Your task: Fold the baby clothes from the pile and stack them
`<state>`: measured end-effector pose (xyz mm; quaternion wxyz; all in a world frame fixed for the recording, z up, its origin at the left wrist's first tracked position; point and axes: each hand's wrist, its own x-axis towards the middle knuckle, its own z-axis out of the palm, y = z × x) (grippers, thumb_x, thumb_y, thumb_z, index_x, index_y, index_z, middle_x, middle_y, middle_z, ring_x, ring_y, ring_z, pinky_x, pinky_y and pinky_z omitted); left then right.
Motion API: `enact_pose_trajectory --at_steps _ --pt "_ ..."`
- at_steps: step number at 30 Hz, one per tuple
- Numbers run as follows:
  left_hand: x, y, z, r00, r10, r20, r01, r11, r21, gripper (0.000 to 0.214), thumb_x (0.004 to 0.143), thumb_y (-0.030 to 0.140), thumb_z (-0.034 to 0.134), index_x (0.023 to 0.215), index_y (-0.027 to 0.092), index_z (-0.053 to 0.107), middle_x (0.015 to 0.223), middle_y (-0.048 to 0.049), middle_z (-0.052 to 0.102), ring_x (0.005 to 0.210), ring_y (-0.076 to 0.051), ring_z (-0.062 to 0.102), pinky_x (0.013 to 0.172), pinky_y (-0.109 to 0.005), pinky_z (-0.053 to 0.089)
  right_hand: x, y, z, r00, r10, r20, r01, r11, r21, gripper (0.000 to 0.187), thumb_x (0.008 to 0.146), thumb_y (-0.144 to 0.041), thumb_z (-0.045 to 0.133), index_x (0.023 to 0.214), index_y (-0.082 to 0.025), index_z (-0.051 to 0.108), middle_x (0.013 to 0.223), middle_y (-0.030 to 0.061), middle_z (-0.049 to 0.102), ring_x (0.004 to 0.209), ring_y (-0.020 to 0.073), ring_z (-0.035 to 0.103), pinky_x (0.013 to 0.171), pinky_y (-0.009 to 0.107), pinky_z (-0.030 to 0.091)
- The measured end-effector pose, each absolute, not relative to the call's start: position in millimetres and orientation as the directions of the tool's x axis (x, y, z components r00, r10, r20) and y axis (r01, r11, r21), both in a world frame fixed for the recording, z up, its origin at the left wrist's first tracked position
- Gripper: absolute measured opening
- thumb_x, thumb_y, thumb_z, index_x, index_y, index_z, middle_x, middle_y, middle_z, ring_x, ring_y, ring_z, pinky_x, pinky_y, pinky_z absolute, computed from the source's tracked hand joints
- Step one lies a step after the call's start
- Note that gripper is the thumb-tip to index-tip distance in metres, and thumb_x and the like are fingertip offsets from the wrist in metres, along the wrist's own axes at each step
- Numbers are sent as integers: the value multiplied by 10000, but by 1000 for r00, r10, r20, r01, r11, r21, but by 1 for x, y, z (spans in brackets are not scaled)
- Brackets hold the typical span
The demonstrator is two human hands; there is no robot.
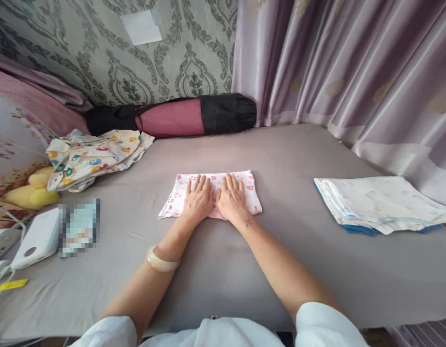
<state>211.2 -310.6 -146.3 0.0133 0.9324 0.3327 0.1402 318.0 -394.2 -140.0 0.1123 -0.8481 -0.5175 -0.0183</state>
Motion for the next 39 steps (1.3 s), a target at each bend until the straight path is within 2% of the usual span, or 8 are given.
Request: enact_pose_trajectory --at_steps 6,14,20,28,31,34,37,39 --pt "211 -317 -149 727 670 148 649 -741 171 567 999 382 303 1431 48 454 1520 -191 419 1452 -328 316 1188 -528 229 310 -393 -144 456 886 88 880 -433 -197 583 983 -273 258 1487 -6 375 1583 169 309 1473 283 246 1208 466 135" --pt "195 -286 -153 620 767 165 753 -641 148 573 996 431 304 1426 93 473 1518 -187 426 1435 -346 341 1176 -535 240 336 -396 -143 562 823 83 822 -545 -163 594 991 -298 238 1482 5 377 1573 176 328 1471 275 255 1207 435 158" --pt "187 -274 -148 535 825 183 794 -565 224 549 999 378 286 1426 83 465 1505 -182 446 1455 -313 313 1182 -534 235 356 -401 -139 622 775 116 783 -608 -133 606 1007 -327 201 1495 -3 354 1584 176 305 1480 278 225 1209 461 126" --pt "183 -268 -147 509 849 139 798 -527 293 447 995 320 292 1293 134 569 1514 -168 439 1445 -313 331 1158 -551 270 367 -399 -143 663 748 -1 738 -654 -164 640 1012 -374 154 1503 -10 345 1600 162 271 1485 266 212 1205 419 162" --pt "182 -265 -147 482 860 170 755 -506 417 343 974 296 379 1195 176 612 1486 -153 481 1435 -321 348 1153 -566 265 367 -399 -143 665 747 2 735 -655 -176 641 1007 -367 155 1505 -9 342 1600 168 269 1484 272 216 1204 428 167" --pt "179 -257 -146 391 900 194 630 -415 656 211 911 257 517 1060 203 657 1320 -156 625 1341 -337 472 1123 -556 316 367 -399 -141 672 741 -9 728 -662 -177 645 1002 -365 157 1504 -4 341 1600 172 262 1485 274 212 1204 437 168" --pt "177 -247 -142 198 965 172 334 -231 914 119 854 279 626 917 200 690 983 -118 725 1107 -302 636 1024 -454 442 363 -397 -136 647 762 -4 754 -641 -140 638 996 -351 175 1489 8 363 1587 187 286 1485 276 212 1208 463 141" --pt "175 -242 -140 95 987 130 56 -135 989 122 839 305 657 843 189 693 866 -77 710 997 -241 668 940 -356 493 357 -393 -134 599 800 21 796 -592 -126 630 996 -341 180 1483 10 370 1583 191 295 1486 274 210 1211 462 123"
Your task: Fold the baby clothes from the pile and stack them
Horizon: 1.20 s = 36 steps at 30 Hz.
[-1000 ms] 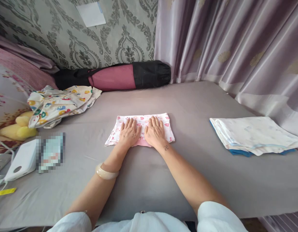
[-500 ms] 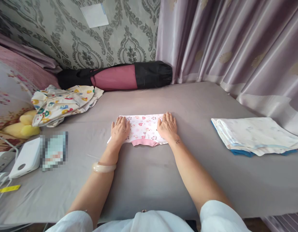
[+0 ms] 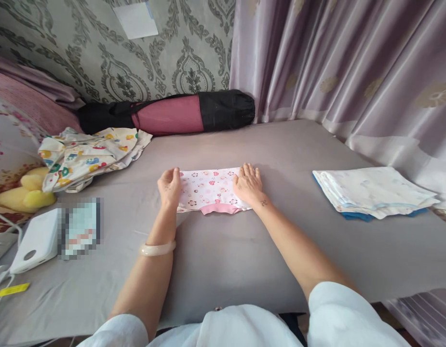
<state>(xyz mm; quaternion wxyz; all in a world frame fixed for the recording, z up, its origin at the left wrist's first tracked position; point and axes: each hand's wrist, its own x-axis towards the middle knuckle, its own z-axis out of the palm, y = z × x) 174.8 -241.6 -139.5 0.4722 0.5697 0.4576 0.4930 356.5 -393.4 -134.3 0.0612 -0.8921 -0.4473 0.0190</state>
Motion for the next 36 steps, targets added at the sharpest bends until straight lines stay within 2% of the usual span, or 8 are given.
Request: enact_pose_trajectory --at_steps 2,4,8,12,19,26,32,36 --pt "172 -238 -136 58 996 65 -184 -54 981 145 850 305 640 807 174 683 868 -62 705 950 -184 676 876 -283 508 348 -389 -135 552 832 47 829 -543 -135 623 997 -338 184 1485 2 369 1588 182 291 1486 268 209 1212 445 128" --pt "170 -236 -133 51 998 -29 -340 44 939 145 863 283 609 808 163 670 916 -70 709 921 -155 684 842 -258 514 341 -386 -139 532 844 68 842 -519 -148 612 1000 -340 192 1479 -12 384 1582 173 312 1478 263 233 1206 435 151" --pt "165 -231 -129 34 970 -239 -538 219 814 97 844 222 594 809 151 650 927 -80 703 847 -144 695 797 -258 523 335 -384 -147 526 845 101 848 -510 -144 580 1002 -326 214 1457 -33 421 1560 163 365 1456 261 285 1195 436 179" --pt "160 -225 -128 63 911 -407 -670 341 659 85 828 190 556 785 165 625 888 -51 683 773 -105 669 770 -231 514 337 -385 -147 522 849 86 851 -510 -128 574 1003 -323 223 1459 -32 413 1563 164 358 1458 263 281 1193 438 183" --pt "151 -220 -128 128 873 -471 -773 385 504 75 789 170 493 764 194 559 733 12 589 609 -54 588 646 -172 468 323 -373 -136 510 859 50 854 -499 -143 592 993 -312 213 1469 -10 392 1567 190 338 1462 286 270 1193 469 179" --pt "149 -216 -135 135 909 -395 -725 362 585 49 769 202 505 731 203 536 692 15 556 574 -69 564 607 -184 448 301 -356 -145 442 896 34 884 -429 -186 615 1001 -349 186 1509 -40 340 1593 150 296 1483 247 227 1214 442 146" --pt "150 -219 -129 155 878 -452 -793 383 473 97 801 166 469 751 200 545 693 26 550 562 -58 551 583 -175 416 302 -357 -148 449 893 21 881 -439 -178 609 1003 -344 188 1519 -50 326 1601 139 281 1488 239 212 1216 432 129" --pt "149 -219 -129 161 892 -421 -789 373 488 96 798 172 461 764 208 544 682 22 551 574 -71 557 605 -186 429 299 -355 -141 453 891 -15 874 -448 -189 617 1003 -340 187 1517 -23 309 1604 163 258 1492 259 196 1215 458 123"
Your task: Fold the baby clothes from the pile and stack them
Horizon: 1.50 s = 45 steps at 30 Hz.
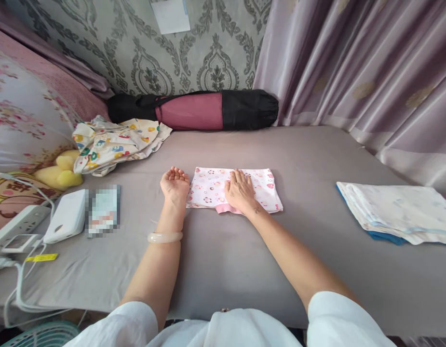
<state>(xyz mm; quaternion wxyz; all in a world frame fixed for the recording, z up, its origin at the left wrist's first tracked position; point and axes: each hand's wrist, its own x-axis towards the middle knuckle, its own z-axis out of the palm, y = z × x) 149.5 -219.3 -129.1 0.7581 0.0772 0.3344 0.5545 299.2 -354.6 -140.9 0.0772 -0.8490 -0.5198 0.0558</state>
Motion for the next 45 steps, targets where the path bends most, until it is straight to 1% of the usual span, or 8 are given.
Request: enact_pose_trajectory --at_steps 3,6,9,16,22,28,34,45 --pt "149 -218 -132 169 906 -389 -782 363 507 74 769 174 479 779 210 543 669 22 553 574 -79 563 616 -197 442 289 -348 -136 444 896 -29 871 -438 -223 621 999 -343 198 1510 -11 316 1605 179 246 1492 274 194 1209 480 134" --pt "148 -216 -135 166 913 -373 -772 355 528 65 761 183 486 782 213 539 664 27 551 567 -77 562 617 -195 446 276 -339 -136 406 914 5 885 -392 -253 624 998 -357 203 1512 -22 319 1610 171 234 1493 274 189 1206 469 143" --pt "148 -217 -134 163 914 -370 -766 354 537 59 770 189 482 766 213 535 657 25 548 562 -77 559 614 -193 448 268 -333 -142 387 921 41 896 -365 -252 632 1002 -364 186 1512 -14 316 1606 168 248 1493 269 189 1210 463 127" --pt "150 -222 -125 134 896 -423 -800 350 487 116 820 168 458 757 205 547 646 16 550 555 -75 556 567 -175 430 269 -333 -148 378 925 32 903 -361 -235 642 1003 -372 163 1518 -16 305 1608 165 240 1496 262 180 1211 466 115" --pt "150 -221 -124 150 899 -412 -827 342 445 114 801 149 464 759 202 556 629 21 556 541 -75 552 566 -184 432 263 -328 -140 392 920 4 895 -380 -232 633 1003 -356 179 1508 -1 317 1602 180 255 1487 275 202 1205 473 133" --pt "148 -221 -124 176 885 -430 -856 353 377 124 814 132 467 761 194 560 630 41 558 526 -59 550 560 -181 413 244 -315 -142 355 928 115 908 -312 -281 599 1009 -340 227 1483 4 356 1591 197 279 1475 295 228 1194 479 144" --pt "147 -219 -125 176 881 -439 -876 344 339 113 818 130 478 773 183 567 629 47 565 523 -60 563 562 -193 412 240 -312 -154 332 924 190 919 -271 -287 580 1006 -333 268 1453 13 399 1547 209 366 1450 305 274 1186 477 149" --pt "146 -215 -128 167 904 -393 -868 324 376 99 801 143 485 775 192 566 636 41 561 536 -60 557 578 -190 427 231 -308 -141 331 934 135 916 -284 -284 566 1002 -298 288 1457 22 392 1552 218 351 1452 310 273 1182 479 161"
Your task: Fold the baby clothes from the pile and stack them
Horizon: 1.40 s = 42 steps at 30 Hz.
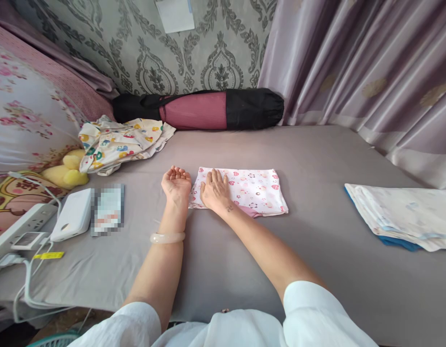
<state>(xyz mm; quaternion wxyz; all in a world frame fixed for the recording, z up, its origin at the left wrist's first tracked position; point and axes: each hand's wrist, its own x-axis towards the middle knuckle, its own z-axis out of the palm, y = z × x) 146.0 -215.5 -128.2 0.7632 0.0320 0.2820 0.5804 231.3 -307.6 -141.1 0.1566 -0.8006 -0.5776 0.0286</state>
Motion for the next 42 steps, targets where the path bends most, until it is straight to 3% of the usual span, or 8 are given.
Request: enact_pose_trajectory --at_steps 12,18,23,28,42 --pt "141 -212 -126 151 901 -408 -890 304 341 117 841 145 472 786 189 566 636 40 569 539 -60 567 564 -191 427 212 -298 -149 306 937 170 923 -248 -295 597 994 -310 298 1481 29 362 1556 211 348 1451 307 274 1191 461 136" --pt "141 -211 -126 124 909 -397 -884 283 372 118 835 147 463 780 192 557 622 34 561 531 -64 557 561 -189 429 215 -294 -141 291 949 120 922 -245 -300 608 999 -314 292 1490 43 334 1561 221 332 1456 316 263 1189 477 147" --pt "139 -208 -130 132 912 -389 -893 280 352 109 825 153 468 785 192 562 636 40 562 539 -57 560 573 -183 429 218 -280 -137 242 964 114 933 -199 -302 588 1012 -318 262 1484 18 358 1579 189 307 1480 278 218 1203 467 117" --pt "138 -204 -136 124 936 -331 -867 264 422 75 792 177 490 771 199 558 635 36 556 546 -70 555 596 -191 437 220 -270 -148 239 964 118 934 -195 -299 564 1006 -316 298 1474 -18 396 1577 168 324 1466 266 262 1200 460 146" --pt "129 -196 -139 91 943 -321 -860 237 452 150 835 192 452 730 206 557 629 37 551 551 -67 549 609 -183 439 203 -301 -142 188 968 169 949 -134 -286 564 1010 -314 275 1467 -6 400 1572 192 323 1476 279 231 1204 468 108"
